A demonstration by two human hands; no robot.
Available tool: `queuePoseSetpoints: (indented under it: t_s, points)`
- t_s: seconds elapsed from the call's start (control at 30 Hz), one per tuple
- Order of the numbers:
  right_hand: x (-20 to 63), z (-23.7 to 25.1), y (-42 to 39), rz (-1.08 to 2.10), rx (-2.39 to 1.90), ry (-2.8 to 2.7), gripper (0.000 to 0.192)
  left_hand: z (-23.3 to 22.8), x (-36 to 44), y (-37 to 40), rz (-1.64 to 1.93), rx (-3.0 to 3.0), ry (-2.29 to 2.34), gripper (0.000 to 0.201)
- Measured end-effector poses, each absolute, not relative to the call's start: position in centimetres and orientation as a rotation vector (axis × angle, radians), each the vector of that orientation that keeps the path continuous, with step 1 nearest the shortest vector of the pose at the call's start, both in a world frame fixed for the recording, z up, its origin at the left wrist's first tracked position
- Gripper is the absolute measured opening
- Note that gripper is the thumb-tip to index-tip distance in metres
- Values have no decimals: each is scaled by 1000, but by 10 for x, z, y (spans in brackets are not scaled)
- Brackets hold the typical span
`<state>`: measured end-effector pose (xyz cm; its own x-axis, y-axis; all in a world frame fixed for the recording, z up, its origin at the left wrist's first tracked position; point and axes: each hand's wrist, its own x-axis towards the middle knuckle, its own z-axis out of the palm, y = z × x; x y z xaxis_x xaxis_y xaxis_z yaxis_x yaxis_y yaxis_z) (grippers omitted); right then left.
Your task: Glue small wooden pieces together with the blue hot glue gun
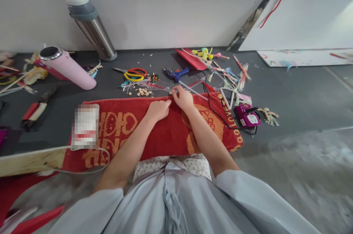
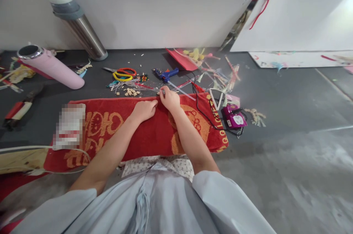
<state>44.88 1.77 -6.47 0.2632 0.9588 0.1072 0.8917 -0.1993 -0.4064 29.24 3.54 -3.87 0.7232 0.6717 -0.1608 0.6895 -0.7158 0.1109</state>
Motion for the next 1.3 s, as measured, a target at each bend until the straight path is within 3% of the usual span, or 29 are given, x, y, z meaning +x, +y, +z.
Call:
queuePoseSetpoints:
  t_s: [0.47, 0.87, 1.03, 1.3]
  points:
    - [448, -57, 14, 249, -2179, -1743, 39, -27, 287, 40, -190, 2703, 1044, 28]
    - [449, -48, 14, 297, -2194, -1798, 40, -26, 228, 77, -39, 2630, 1426, 41]
    - [447, -39, 16, 322, -2196, -1845, 41, -29, 222, 79, -73, 2657, 1416, 38]
    - [418, -21, 32, 431, -2140, -2025, 26, -32, 217, 78, -76, 2748, 1345, 34]
